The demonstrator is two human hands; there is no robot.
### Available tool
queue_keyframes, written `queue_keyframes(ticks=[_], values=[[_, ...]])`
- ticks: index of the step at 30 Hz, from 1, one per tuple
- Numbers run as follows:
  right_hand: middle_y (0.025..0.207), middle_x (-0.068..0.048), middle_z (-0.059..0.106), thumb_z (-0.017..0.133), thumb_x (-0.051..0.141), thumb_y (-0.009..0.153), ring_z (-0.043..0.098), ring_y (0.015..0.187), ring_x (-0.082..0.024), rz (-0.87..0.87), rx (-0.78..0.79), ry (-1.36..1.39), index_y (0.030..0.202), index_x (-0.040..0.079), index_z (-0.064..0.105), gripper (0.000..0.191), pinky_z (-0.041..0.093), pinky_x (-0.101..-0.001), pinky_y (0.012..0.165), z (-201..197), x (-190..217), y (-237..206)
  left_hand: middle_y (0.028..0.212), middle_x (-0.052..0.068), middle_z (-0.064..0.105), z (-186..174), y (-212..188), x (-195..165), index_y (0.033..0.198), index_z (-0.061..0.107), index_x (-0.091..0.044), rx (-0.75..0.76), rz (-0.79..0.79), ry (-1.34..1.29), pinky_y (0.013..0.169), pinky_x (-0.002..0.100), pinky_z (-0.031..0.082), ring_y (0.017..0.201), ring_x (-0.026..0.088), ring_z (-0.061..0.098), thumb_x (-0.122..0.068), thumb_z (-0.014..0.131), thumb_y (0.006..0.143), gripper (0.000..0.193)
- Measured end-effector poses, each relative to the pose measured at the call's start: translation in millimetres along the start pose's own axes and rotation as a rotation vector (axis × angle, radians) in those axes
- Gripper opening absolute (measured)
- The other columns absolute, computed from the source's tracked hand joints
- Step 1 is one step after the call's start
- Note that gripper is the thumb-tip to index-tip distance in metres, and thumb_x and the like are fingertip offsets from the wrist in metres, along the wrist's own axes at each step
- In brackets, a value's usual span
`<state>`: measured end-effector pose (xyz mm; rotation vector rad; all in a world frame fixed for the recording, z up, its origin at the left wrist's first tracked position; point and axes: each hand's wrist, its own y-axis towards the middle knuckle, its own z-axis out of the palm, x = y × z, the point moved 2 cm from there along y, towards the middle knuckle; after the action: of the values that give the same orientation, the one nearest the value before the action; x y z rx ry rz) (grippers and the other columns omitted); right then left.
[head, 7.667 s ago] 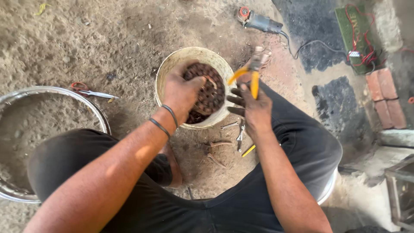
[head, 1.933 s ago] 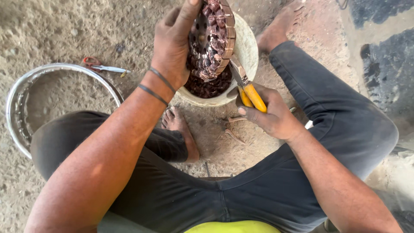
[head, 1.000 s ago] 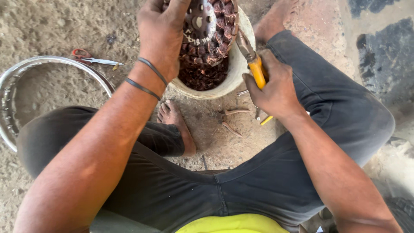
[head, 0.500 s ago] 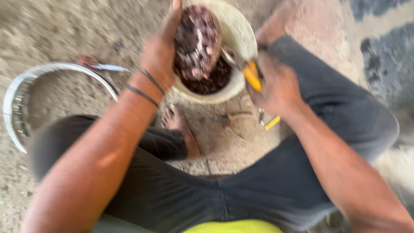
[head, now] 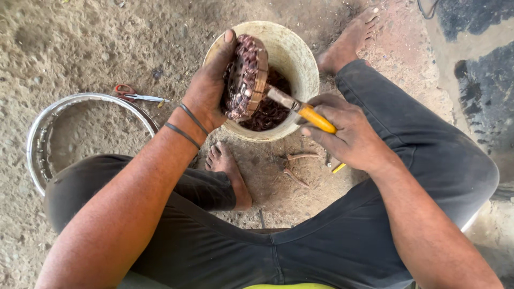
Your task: The person uses an angle grinder to cut through copper windings on a fan stator and then pulls the cut wires out using pliers.
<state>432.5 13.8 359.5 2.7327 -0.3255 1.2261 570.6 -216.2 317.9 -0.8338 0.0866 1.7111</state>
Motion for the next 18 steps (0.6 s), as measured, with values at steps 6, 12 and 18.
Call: queue_keyframes(ticks=[6,12,18], values=[[0.129,-0.018,0.062,0.078,0.026,0.089,0.069,0.096,-0.026,0.072,0.053,-0.041,0.118,0.003,0.073,0.037,0.059,-0.0383,0.077,-8.3,8.4,-5.9,0.099,0.011,0.075,3.0,-0.7,4.7,0.115,0.068,0.002,-0.040,-0.011,0.053,0.080,0.036,0.066,0.084,0.019,0.075,-0.050,0.075,0.092,0.057],[0.114,-0.016,0.064,0.074,0.025,0.094,0.069,0.081,-0.025,0.137,0.083,-0.175,0.116,0.002,0.069,0.032,0.060,-0.0367,0.066,-7.9,11.5,-9.7,0.086,0.008,0.064,-2.3,-1.9,-3.8,0.109,0.067,0.009,-0.446,-0.022,0.638,0.068,0.037,0.066,0.074,0.020,0.067,-0.064,0.079,0.087,0.077],[0.082,-0.008,0.066,0.067,0.022,0.103,0.068,0.067,-0.018,0.149,-0.003,-0.094,0.112,-0.001,0.054,0.027,0.057,-0.0316,0.057,6.3,23.8,-17.0,0.083,0.005,0.073,5.0,-6.0,-13.1,0.103,0.074,0.002,-0.364,0.262,0.802,0.064,0.028,0.067,0.073,0.014,0.076,-0.065,0.073,0.084,0.069]])
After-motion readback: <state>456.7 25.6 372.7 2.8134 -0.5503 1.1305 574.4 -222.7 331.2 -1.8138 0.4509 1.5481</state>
